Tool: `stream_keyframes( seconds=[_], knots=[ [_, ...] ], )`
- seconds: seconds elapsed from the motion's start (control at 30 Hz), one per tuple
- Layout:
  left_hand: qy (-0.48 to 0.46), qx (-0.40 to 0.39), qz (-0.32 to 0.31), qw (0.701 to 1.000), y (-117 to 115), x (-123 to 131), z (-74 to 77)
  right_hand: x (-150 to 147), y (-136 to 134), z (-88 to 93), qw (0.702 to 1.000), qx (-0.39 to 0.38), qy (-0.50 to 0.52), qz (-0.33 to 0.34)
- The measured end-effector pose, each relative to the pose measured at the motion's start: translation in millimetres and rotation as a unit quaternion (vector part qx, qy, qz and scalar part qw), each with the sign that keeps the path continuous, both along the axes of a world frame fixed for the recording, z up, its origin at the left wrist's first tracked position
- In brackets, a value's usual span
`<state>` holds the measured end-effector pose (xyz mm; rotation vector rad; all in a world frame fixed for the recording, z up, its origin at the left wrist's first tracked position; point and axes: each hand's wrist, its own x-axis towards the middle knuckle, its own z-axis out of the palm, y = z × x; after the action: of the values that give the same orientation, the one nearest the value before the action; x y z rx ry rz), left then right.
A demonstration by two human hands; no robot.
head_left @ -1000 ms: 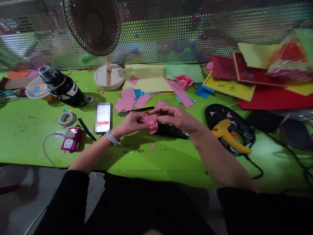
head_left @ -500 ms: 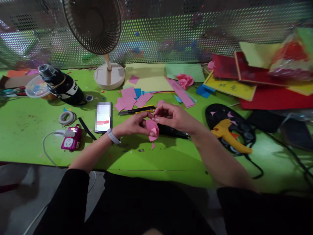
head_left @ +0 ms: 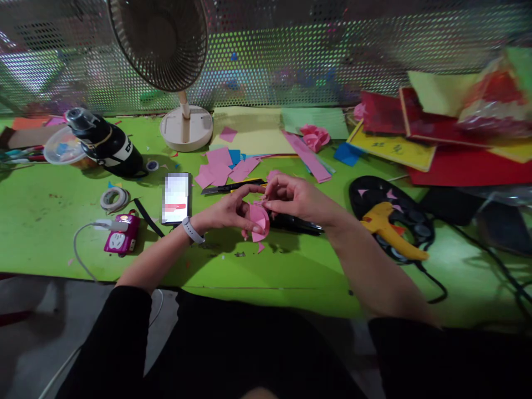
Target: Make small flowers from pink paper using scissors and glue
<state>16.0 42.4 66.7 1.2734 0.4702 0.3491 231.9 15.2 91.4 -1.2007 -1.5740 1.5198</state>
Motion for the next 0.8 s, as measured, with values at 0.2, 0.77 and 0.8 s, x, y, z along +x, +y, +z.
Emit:
stream_keyframes(
  seconds=[0.2,0.77,0.8],
  knots=[
    [-0.008,0.019,-0.021,1.000,1.1,-1.0,-6.6,1.6,1.1,-2.1,1.000,-0.003,0.023,0.018],
    [-0.072,0.081,0.147,0.983,9.7,1.2,-13.1,-9.1,7.7,-26.0,0.977,0.094,0.031,-0.191],
    [-0.068,0.080,0.168,0.980,8.4,2.5,-13.8,-10.0,7.6,-26.9,0.975,0.101,0.029,-0.195]
  ],
)
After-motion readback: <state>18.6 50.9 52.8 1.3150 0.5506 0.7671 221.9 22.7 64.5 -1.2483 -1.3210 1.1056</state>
